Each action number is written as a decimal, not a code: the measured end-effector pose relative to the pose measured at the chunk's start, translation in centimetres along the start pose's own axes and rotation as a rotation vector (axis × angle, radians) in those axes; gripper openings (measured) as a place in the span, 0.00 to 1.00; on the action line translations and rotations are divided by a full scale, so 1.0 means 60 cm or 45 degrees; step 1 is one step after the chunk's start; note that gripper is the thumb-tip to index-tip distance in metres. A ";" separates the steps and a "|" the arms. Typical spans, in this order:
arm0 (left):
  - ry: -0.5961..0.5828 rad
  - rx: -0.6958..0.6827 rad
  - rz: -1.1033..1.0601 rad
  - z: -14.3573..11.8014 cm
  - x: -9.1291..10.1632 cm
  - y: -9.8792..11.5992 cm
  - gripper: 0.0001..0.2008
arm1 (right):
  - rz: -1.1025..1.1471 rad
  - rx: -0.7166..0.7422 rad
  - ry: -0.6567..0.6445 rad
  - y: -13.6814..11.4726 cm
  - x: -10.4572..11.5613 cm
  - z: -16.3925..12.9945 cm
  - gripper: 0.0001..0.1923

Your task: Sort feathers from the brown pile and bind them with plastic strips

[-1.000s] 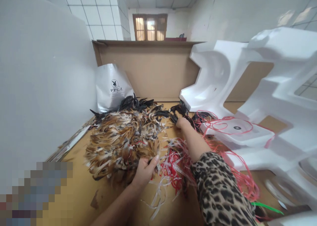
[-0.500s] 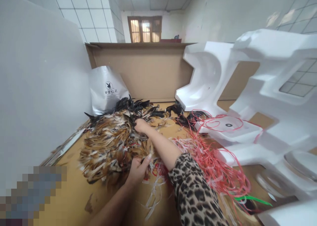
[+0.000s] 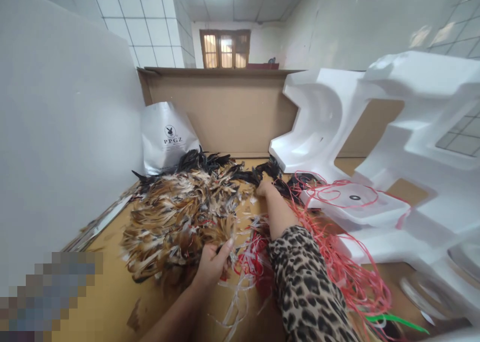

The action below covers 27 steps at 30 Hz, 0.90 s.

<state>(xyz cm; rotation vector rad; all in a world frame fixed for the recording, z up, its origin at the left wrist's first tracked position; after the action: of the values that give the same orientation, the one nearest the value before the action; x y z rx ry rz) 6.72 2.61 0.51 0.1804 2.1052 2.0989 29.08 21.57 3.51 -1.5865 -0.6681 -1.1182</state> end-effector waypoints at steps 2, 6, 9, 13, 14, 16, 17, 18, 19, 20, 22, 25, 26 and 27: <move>0.004 0.025 -0.019 0.001 0.001 -0.001 0.19 | 0.026 0.014 -0.127 -0.015 -0.020 0.008 0.21; 0.001 0.054 -0.019 0.001 0.002 -0.001 0.19 | 0.108 0.040 -0.269 -0.038 -0.035 0.011 0.20; 0.002 0.028 0.008 -0.001 0.001 0.001 0.19 | 0.197 0.066 -0.314 -0.060 -0.038 -0.002 0.13; 0.009 0.005 0.022 0.000 0.001 -0.003 0.19 | 0.419 0.205 -0.411 -0.140 -0.063 -0.049 0.09; 0.018 -0.001 0.019 0.001 0.001 -0.005 0.19 | 0.490 0.271 -0.448 -0.169 -0.072 -0.065 0.09; 0.037 -0.019 0.014 0.003 0.005 -0.007 0.18 | 0.598 0.384 -0.514 -0.220 -0.086 -0.093 0.10; 0.044 -0.034 0.014 0.004 0.006 -0.008 0.18 | 0.629 0.422 -0.535 -0.238 -0.088 -0.103 0.10; 0.047 -0.051 0.016 0.006 0.008 -0.007 0.18 | 0.644 0.443 -0.543 -0.248 -0.085 -0.108 0.11; 0.049 -0.064 0.019 0.007 0.010 -0.006 0.17 | 0.643 0.449 -0.536 -0.250 -0.078 -0.109 0.12; 0.053 -0.071 0.022 0.007 0.012 -0.005 0.17 | 0.627 0.438 -0.515 -0.242 -0.066 -0.105 0.12; 0.069 -0.069 0.020 0.008 0.014 -0.004 0.17 | 0.552 0.373 -0.434 -0.201 -0.035 -0.090 0.11; 0.078 -0.049 0.008 0.007 0.015 -0.004 0.18 | 0.361 0.230 -0.337 -0.113 0.004 -0.069 0.10; 0.075 -0.049 0.006 0.006 0.014 -0.004 0.19 | 0.303 0.186 -0.331 -0.086 0.008 -0.068 0.09; 0.073 -0.057 0.006 0.006 0.014 -0.003 0.19 | 0.258 0.156 -0.333 -0.065 0.007 -0.070 0.08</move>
<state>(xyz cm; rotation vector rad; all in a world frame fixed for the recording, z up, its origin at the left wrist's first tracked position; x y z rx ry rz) 5.97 3.10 0.30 0.1215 2.0889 2.1765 24.57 18.74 5.68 -1.6684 -0.7150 -0.7152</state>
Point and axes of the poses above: each hand's wrist, its own z-axis towards the middle knuckle, its own x-axis out of the back of the hand, y = z × x, the point moved 4 cm from there along z, towards the middle knuckle, and after that the axes turned 6 degrees about z, right-handed, at the moved point
